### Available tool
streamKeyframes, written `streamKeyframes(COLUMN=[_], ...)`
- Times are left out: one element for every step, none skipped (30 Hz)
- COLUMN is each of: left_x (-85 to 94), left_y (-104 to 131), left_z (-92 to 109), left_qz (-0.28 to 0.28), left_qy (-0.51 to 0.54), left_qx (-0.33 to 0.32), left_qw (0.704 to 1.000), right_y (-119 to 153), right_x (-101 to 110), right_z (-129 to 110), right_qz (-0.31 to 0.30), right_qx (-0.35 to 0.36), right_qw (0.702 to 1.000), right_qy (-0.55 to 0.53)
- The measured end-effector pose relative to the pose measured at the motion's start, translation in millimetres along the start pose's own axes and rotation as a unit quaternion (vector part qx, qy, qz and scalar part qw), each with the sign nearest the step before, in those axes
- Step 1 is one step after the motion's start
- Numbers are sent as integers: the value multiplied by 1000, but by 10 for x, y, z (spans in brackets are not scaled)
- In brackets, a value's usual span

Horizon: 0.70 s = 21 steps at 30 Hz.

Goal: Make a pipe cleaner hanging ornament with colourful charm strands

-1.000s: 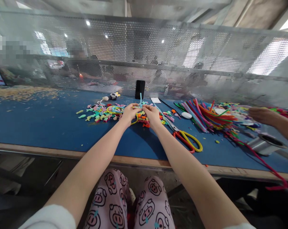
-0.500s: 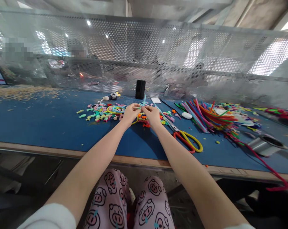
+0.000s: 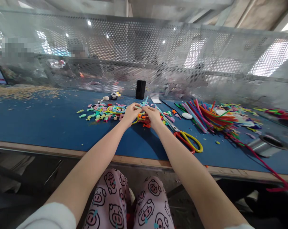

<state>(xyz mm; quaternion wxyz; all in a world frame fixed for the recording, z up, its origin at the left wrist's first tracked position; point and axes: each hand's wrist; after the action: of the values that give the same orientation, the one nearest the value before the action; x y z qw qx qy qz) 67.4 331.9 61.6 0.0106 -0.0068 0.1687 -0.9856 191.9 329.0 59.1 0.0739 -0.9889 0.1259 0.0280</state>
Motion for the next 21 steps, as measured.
streamKeyframes(left_x=[4,9,14,18,21,22,21,19,16,12,9,6,4,4,5,6,9,11,14,17,21], left_y=[-7,-15,-23,-30,-36,-41,-45,-48,-50,-50,-50,-48,-45,-40,-35,-30,-26,-24,-25,-29,-36], left_z=[-13,-27,-40,-51,-60,-66,-69,-70,-70,-68,-65,-59,-52,-44,-34,-26,-19,-16,-17,-21,-30], left_qz=[5,10,16,20,23,24,23,21,19,18,17,16,15,11,5,-1,-6,-11,-12,-11,-7], left_qy=[-14,-28,-39,-48,-53,-54,-52,-48,-42,-36,-30,-25,-22,-23,-28,-36,-45,-52,-57,-59,-59], left_qx=[-2,-5,-7,-9,-9,-8,-6,-5,-3,-2,-2,-2,-3,-4,-5,-5,-4,-3,-3,-4,-8], left_qw=[1000,1000,999,999,998,998,998,999,999,999,999,1000,1000,1000,1000,999,999,999,998,998,998], right_y=[-2,-4,-7,-10,-13,-16,-19,-20,-20,-19,-17,-15,-13,-11,-8,-5,-1,6,16,27,39], right_x=[8,15,21,25,27,27,26,23,21,18,17,16,17,19,21,23,24,23,22,19,15], right_z=[-4,-7,-8,-8,-5,-1,2,3,2,-4,-12,-22,-32,-41,-48,-55,-60,-68,-77,-88,-102], right_qz=[-6,-13,-18,-23,-26,-29,-30,-30,-28,-24,-17,-5,5,12,17,19,18,16,14,12,13], right_qx=[31,66,98,121,131,128,116,99,81,62,43,23,7,-6,-15,-19,-18,-15,-9,0,10], right_qw=[999,996,991,986,983,982,985,989,992,995,998,999,1000,1000,1000,999,999,1000,1000,1000,1000], right_qy=[29,61,92,116,129,132,124,110,90,69,47,26,8,-6,-15,-19,-18,-14,-6,3,12])
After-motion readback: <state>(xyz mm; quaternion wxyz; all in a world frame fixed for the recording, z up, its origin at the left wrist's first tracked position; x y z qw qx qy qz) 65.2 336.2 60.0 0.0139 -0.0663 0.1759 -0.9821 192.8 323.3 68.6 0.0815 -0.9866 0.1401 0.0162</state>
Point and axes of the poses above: each hand's wrist, its own y-axis away from the middle knuckle, its own x-axis out of the back of the hand, z = x × y, and after that the axes turned 2 degrees about z, right-handed
